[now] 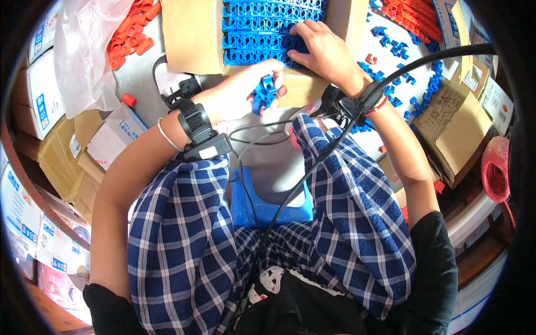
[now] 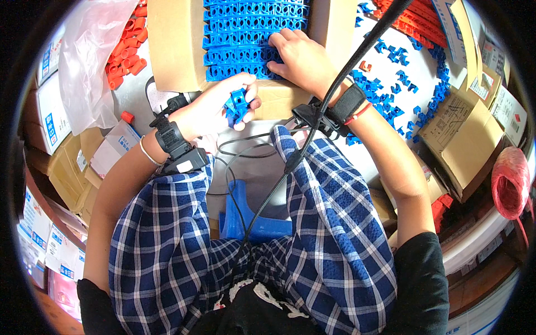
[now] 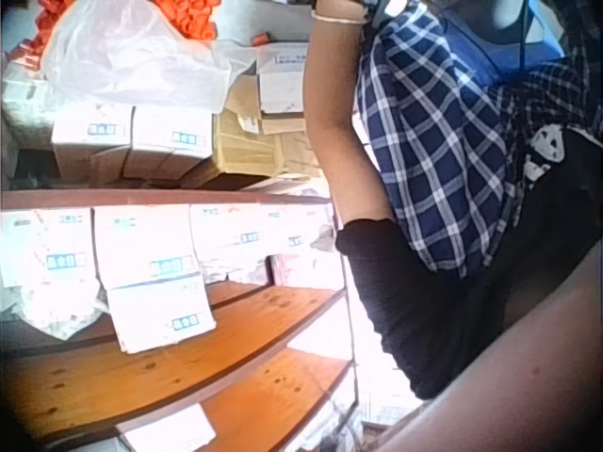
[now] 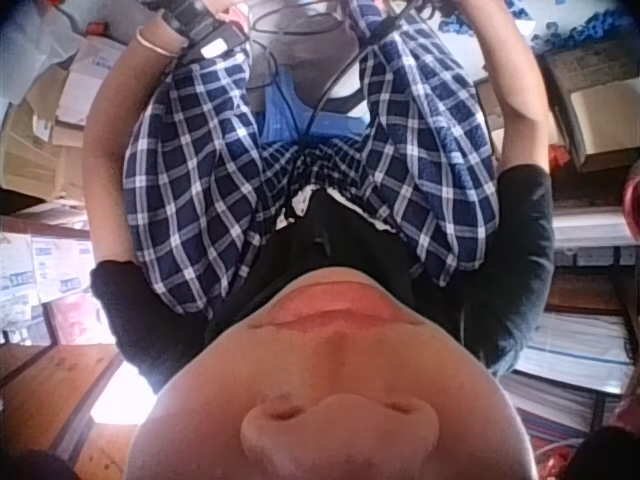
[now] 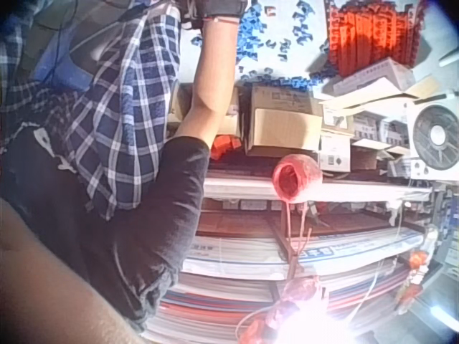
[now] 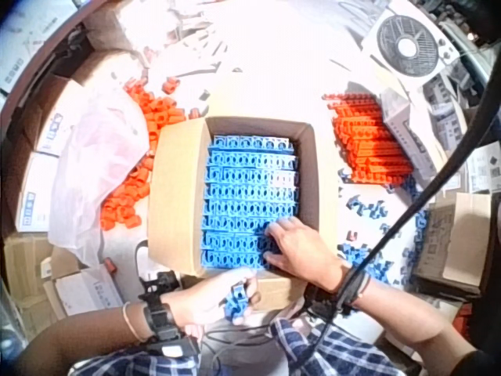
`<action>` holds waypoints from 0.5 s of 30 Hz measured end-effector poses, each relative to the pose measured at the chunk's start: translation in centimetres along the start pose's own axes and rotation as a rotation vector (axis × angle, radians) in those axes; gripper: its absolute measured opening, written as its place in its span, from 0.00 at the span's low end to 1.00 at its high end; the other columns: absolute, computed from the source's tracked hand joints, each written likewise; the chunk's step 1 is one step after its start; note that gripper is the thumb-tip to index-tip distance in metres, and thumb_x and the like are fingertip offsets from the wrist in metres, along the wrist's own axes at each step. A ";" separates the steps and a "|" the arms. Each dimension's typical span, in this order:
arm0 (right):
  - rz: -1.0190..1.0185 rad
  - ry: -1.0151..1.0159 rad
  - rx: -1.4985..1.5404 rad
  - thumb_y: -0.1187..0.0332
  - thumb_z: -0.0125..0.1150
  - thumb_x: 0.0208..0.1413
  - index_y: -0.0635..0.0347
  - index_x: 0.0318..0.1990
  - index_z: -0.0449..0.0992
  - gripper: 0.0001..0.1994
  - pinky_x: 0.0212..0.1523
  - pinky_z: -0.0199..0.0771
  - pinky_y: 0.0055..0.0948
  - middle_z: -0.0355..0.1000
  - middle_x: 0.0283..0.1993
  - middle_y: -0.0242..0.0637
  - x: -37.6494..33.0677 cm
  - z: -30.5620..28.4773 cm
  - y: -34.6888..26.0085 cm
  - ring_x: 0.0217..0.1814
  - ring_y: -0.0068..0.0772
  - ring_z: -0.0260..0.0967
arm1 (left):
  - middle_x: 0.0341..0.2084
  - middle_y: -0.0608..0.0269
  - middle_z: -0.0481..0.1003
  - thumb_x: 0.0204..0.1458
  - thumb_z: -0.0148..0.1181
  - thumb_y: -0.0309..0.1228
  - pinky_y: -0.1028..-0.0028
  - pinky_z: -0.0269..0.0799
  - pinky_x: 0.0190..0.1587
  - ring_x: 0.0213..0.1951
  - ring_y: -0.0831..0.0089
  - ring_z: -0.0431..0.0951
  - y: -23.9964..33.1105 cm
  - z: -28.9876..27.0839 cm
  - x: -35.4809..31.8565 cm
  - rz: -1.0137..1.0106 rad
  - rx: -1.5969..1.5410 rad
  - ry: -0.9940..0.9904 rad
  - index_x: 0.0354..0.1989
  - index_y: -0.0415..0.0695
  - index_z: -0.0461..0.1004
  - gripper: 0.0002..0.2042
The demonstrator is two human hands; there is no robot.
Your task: The person sits and assembles small blue and red plastic components by hand, inserting pieces into a grid and connecting them to form a larger assembly.
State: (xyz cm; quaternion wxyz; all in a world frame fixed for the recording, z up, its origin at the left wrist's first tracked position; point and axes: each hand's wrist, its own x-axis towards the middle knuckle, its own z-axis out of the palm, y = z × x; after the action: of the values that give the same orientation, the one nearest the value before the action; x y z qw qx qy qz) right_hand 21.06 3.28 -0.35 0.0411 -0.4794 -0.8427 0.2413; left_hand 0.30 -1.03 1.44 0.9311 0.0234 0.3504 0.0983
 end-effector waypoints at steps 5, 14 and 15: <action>-0.056 0.057 -0.210 0.56 0.68 0.43 0.54 0.41 0.73 0.19 0.44 0.69 0.35 0.71 0.37 0.34 -0.1 -1.9 1.2 0.43 0.37 0.70 | 0.23 0.65 0.68 0.61 0.46 0.45 0.77 0.63 0.18 0.21 0.74 0.71 -0.1 0.0 -0.1 0.009 0.000 0.002 0.25 0.47 0.65 0.16; -0.151 0.014 -0.314 0.58 0.68 0.43 0.55 0.39 0.75 0.17 0.61 0.61 0.36 0.73 0.37 0.33 -1.1 -1.7 1.8 0.46 0.35 0.70 | 0.23 0.66 0.68 0.61 0.45 0.44 0.77 0.63 0.18 0.21 0.75 0.71 0.0 0.1 -0.1 0.010 0.013 0.010 0.25 0.48 0.65 0.16; -0.142 -0.010 -0.311 0.58 0.68 0.43 0.55 0.39 0.75 0.17 0.62 0.60 0.37 0.73 0.37 0.33 -1.0 -1.7 1.7 0.46 0.35 0.71 | 0.23 0.66 0.68 0.61 0.45 0.44 0.77 0.62 0.18 0.21 0.75 0.71 0.0 0.1 -0.1 0.013 0.014 0.007 0.25 0.48 0.65 0.16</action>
State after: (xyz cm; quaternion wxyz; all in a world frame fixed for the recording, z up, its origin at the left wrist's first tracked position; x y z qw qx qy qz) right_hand 23.49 3.80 0.53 -0.0208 -0.4178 -0.9019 0.1071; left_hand 0.26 -1.06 1.56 0.9290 0.0317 0.3543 0.1020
